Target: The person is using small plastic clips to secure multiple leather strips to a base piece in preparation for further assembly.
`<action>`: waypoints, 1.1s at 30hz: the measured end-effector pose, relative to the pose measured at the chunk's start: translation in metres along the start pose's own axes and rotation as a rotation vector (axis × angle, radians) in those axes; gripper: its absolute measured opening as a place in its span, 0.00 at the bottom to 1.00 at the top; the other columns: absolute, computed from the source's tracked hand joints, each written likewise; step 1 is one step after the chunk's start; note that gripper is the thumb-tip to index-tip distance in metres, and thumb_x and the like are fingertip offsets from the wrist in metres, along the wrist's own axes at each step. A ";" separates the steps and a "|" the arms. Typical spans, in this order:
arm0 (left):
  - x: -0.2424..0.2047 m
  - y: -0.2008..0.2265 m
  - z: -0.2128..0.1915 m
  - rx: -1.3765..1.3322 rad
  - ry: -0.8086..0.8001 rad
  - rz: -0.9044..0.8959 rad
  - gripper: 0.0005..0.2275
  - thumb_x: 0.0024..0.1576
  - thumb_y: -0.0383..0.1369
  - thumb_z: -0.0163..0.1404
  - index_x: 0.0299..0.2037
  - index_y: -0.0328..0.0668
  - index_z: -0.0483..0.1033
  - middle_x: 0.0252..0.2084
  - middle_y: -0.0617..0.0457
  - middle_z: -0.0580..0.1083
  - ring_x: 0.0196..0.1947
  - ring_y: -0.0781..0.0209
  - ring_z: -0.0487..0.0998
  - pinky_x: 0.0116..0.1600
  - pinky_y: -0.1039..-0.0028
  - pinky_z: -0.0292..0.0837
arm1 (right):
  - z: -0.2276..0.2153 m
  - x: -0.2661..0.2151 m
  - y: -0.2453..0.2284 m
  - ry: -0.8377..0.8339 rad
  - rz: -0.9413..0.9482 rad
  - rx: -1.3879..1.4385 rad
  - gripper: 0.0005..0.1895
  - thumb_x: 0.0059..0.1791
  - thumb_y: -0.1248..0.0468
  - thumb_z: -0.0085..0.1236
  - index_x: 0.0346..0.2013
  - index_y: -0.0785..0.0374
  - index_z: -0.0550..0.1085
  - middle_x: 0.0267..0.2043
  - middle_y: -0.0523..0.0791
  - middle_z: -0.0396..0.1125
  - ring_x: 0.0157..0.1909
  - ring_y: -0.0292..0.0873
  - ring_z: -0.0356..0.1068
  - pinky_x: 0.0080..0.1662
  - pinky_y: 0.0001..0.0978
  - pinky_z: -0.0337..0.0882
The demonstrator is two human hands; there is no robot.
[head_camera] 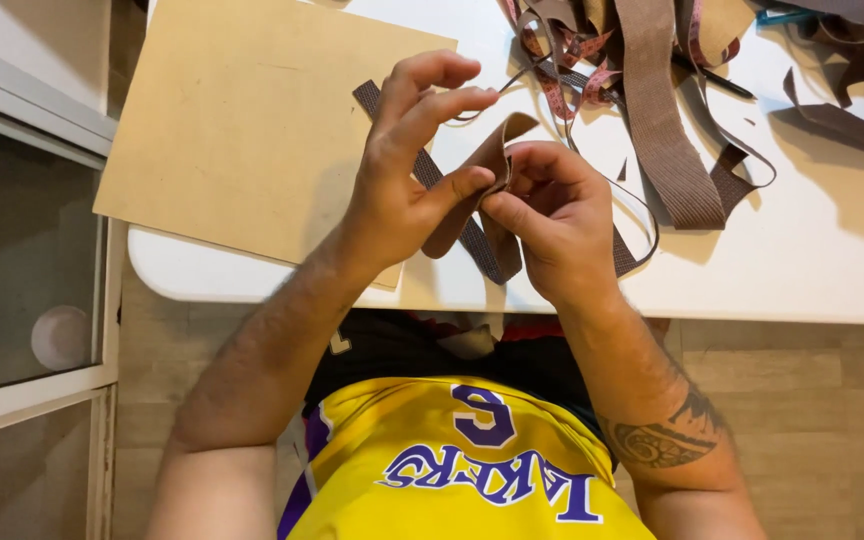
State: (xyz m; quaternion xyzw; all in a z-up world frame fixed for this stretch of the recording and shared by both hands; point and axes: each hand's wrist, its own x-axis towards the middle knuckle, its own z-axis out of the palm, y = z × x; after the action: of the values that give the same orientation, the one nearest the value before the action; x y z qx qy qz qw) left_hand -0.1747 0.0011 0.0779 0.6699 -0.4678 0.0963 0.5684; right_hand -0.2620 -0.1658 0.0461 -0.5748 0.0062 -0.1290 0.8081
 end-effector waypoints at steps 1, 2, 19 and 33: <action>-0.004 0.002 0.002 -0.010 0.044 -0.051 0.13 0.67 0.31 0.54 0.60 0.44 0.71 0.63 0.48 0.64 0.69 0.51 0.67 0.73 0.58 0.67 | 0.002 0.001 -0.001 0.033 -0.011 -0.071 0.17 0.45 0.73 0.66 0.46 0.64 0.72 0.33 0.41 0.67 0.35 0.32 0.65 0.40 0.21 0.69; -0.006 0.000 0.005 -0.010 0.045 -0.052 0.13 0.67 0.31 0.54 0.60 0.44 0.71 0.63 0.48 0.64 0.69 0.51 0.67 0.73 0.58 0.67 | 0.004 0.002 -0.002 0.032 -0.009 -0.071 0.17 0.45 0.73 0.66 0.46 0.64 0.72 0.33 0.41 0.67 0.35 0.32 0.65 0.40 0.21 0.69; -0.026 -0.016 -0.003 -0.232 0.139 -0.334 0.03 0.63 0.27 0.56 0.38 0.37 0.76 0.32 0.51 0.75 0.33 0.68 0.74 0.39 0.75 0.72 | -0.010 0.001 -0.016 -0.009 -0.308 -0.212 0.17 0.49 0.81 0.56 0.23 0.64 0.61 0.31 0.56 0.66 0.28 0.45 0.71 0.31 0.32 0.73; 0.011 0.028 -0.068 0.509 0.149 0.247 0.04 0.69 0.19 0.51 0.41 0.23 0.74 0.41 0.37 0.78 0.43 0.42 0.83 0.49 0.60 0.82 | 0.015 -0.061 -0.115 -0.533 -0.102 -0.357 0.07 0.54 0.63 0.44 0.38 0.65 0.66 0.39 0.53 0.75 0.37 0.50 0.82 0.39 0.38 0.86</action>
State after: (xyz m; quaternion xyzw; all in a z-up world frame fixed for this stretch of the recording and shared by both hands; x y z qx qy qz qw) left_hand -0.1622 0.0554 0.1269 0.7199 -0.4637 0.3279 0.3989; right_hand -0.3412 -0.1737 0.1496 -0.7204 -0.2120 -0.0111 0.6603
